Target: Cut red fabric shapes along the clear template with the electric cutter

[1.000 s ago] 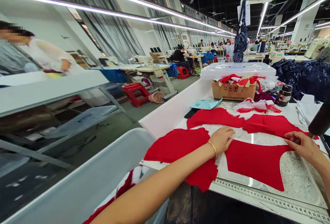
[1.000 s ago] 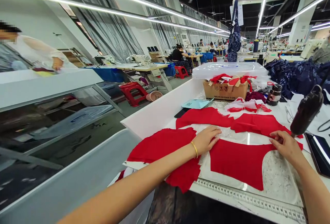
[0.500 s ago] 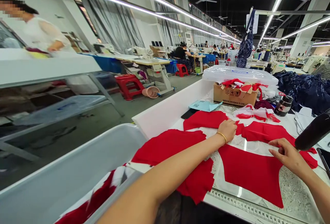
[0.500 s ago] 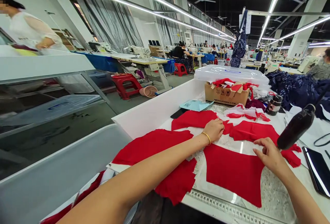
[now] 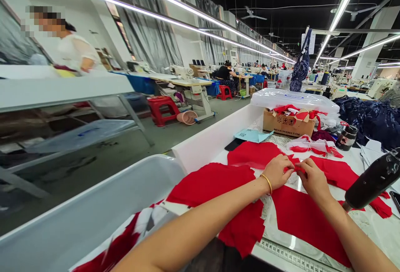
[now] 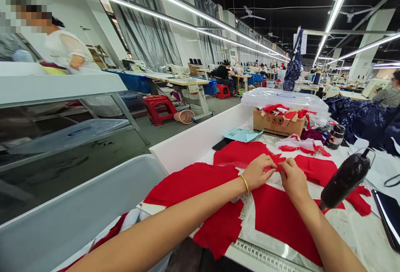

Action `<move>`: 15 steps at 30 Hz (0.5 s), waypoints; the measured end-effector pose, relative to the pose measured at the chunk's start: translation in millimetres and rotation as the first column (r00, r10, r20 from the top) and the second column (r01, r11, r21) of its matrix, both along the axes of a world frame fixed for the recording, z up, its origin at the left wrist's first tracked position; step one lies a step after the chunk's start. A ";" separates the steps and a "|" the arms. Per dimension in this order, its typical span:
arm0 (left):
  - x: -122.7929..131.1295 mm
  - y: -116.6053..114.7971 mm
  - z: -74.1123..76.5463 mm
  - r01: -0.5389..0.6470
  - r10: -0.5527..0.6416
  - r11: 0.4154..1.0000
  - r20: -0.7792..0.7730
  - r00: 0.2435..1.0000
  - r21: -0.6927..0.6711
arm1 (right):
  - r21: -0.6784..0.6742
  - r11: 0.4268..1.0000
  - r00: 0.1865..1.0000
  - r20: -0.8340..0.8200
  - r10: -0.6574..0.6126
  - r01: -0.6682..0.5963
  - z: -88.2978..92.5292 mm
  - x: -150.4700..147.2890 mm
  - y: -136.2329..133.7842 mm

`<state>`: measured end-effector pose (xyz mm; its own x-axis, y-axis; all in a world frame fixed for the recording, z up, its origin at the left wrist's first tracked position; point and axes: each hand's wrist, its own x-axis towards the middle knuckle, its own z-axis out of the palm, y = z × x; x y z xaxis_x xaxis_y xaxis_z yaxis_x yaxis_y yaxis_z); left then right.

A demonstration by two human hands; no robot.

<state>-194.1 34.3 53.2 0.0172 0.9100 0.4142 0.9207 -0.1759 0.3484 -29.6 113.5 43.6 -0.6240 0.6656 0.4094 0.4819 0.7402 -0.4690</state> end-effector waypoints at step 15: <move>-41.9 -35.8 6.9 -0.178 0.174 0.981 -0.057 0.983 -0.070 | 0.457 0.889 0.882 -0.420 0.214 0.002 38.3 57.3 -56.9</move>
<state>-236.0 -1.5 60.1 -0.1272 0.9290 0.3474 0.9515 0.0154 0.3071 27.6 56.6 82.0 -0.3559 0.2931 0.8874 0.2055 0.9509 -0.2316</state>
